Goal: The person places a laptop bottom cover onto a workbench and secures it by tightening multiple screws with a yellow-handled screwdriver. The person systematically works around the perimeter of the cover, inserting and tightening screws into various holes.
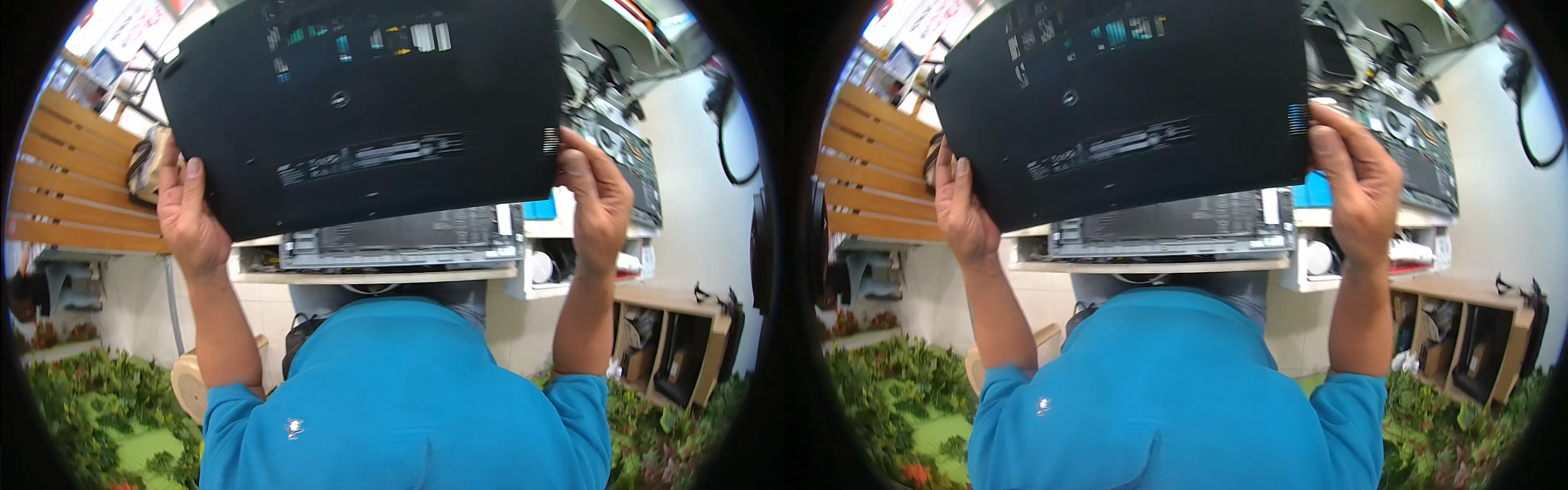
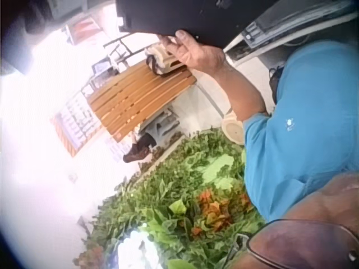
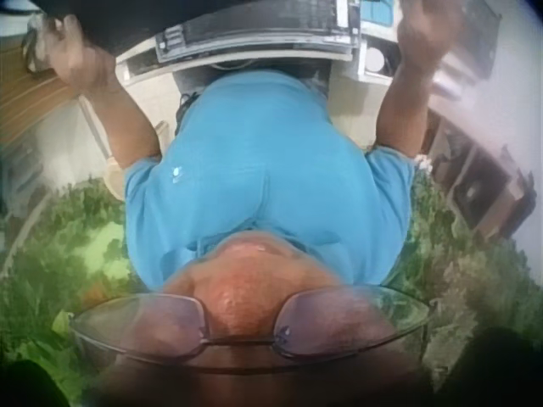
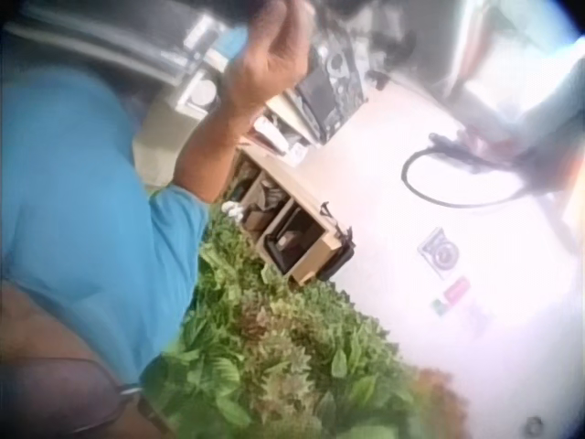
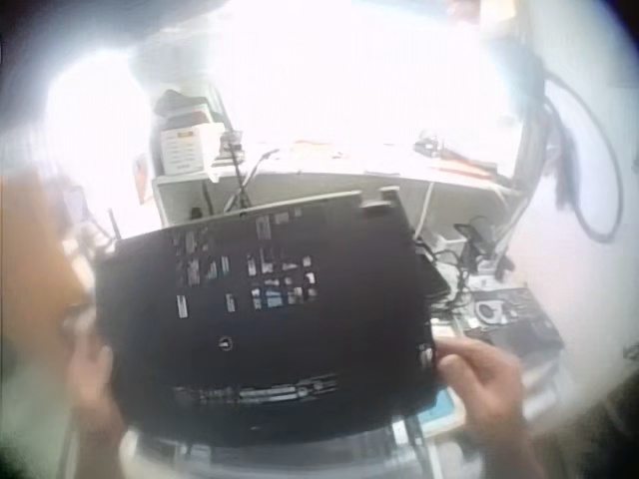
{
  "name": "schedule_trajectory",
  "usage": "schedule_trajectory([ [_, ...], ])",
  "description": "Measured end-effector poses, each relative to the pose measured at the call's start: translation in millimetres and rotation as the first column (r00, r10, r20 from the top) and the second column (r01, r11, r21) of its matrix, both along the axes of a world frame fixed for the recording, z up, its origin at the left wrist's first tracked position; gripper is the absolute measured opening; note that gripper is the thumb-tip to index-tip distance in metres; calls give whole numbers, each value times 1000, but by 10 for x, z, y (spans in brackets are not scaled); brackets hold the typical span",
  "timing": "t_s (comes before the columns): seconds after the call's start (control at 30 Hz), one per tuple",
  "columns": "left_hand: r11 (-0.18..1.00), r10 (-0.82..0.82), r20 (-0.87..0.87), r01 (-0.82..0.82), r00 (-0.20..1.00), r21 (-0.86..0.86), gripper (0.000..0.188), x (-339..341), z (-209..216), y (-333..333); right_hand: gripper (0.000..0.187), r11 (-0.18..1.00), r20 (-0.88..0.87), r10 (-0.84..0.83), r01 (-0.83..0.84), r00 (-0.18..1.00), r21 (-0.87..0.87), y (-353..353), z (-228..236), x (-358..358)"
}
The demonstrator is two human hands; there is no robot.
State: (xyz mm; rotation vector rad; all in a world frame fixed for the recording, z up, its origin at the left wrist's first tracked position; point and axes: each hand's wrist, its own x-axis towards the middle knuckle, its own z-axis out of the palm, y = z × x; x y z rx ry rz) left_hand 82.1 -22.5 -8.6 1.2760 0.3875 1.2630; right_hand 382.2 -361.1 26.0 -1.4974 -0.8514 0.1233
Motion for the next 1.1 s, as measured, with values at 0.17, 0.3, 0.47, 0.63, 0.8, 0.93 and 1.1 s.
schedule_trajectory([
  [0.17, 985, -168, -494, 169, 853, -42, 56, -195, -235, 65, 20, 986, -266, -84, 41, 960, -164, -204, -275, -23],
  [0.3, 978, -161, -734, 207, 660, -28, 54, -184, -279, -3, 23, 960, -503, -76, -73, 861, -270, -402, -451, -28],
  [0.47, 976, -139, -767, 220, 627, 3, 54, -16, -359, -31, 23, 919, -364, -138, -18, 921, -393, -445, -680, 7],
  [0.63, 970, -143, -808, 243, 572, 1, 59, -4, -422, 37, 21, 897, -293, -187, 41, 938, -439, -408, -702, -24],
  [0.8, 972, -137, -830, 234, 541, -8, 60, -24, -457, 42, 20, 894, -191, -194, 93, 962, -439, -410, -710, -71],
  [0.93, 971, -146, -822, 237, 550, -14, 59, -24, -508, 46, 21, 881, -58, -198, 152, 978, -449, -430, -705, -95],
  [1.1, 970, -99, -842, 240, 531, 37, 58, 3, -460, -10, 22, 882, -94, -200, 137, 975, -451, -438, -725, -77],
])
